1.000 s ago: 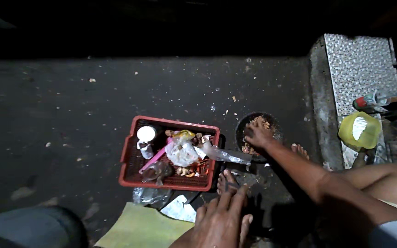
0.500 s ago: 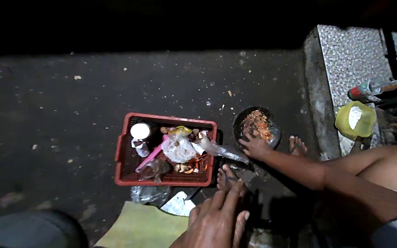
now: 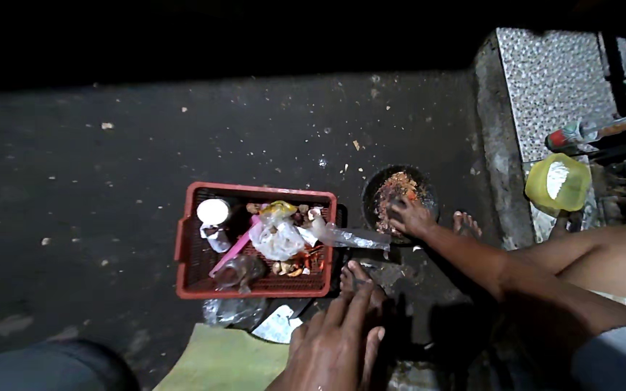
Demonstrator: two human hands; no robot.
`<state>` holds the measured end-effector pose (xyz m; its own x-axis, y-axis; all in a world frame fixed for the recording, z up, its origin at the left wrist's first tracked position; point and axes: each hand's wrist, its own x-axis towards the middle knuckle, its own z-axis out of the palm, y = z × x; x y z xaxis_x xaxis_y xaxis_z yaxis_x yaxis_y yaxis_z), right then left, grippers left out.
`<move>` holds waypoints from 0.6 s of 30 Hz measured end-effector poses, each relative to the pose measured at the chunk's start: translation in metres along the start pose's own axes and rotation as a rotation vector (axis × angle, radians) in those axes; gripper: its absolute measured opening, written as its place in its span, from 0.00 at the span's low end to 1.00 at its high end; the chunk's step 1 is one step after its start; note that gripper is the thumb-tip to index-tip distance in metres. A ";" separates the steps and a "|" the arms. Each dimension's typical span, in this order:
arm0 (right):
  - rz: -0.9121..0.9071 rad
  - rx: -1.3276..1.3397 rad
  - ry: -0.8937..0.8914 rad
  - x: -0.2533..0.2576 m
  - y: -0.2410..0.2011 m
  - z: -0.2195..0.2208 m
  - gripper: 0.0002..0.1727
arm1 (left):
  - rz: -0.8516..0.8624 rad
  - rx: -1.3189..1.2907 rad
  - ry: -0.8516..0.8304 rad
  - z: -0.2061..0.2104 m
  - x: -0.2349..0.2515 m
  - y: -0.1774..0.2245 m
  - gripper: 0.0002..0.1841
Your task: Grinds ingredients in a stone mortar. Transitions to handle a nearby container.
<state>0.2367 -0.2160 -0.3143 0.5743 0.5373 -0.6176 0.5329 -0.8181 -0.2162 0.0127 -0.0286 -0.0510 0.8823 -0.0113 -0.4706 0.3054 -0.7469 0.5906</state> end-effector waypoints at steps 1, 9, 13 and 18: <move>0.018 0.024 0.051 0.015 0.003 -0.012 0.30 | 0.017 0.020 0.022 0.001 0.004 0.001 0.28; 0.241 0.362 0.081 -0.016 0.052 -0.023 0.33 | 0.032 -0.012 0.018 0.002 0.003 0.006 0.28; 0.143 0.109 0.053 -0.013 0.030 0.002 0.31 | 0.065 0.011 0.041 0.001 0.013 0.006 0.28; 0.137 0.309 0.059 0.021 0.038 -0.035 0.32 | 0.081 0.066 0.127 0.003 0.021 0.004 0.28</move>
<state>0.2908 -0.2281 -0.3091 0.6669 0.4219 -0.6142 0.2400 -0.9019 -0.3590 0.0312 -0.0338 -0.0604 0.9426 0.0081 -0.3339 0.2110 -0.7892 0.5767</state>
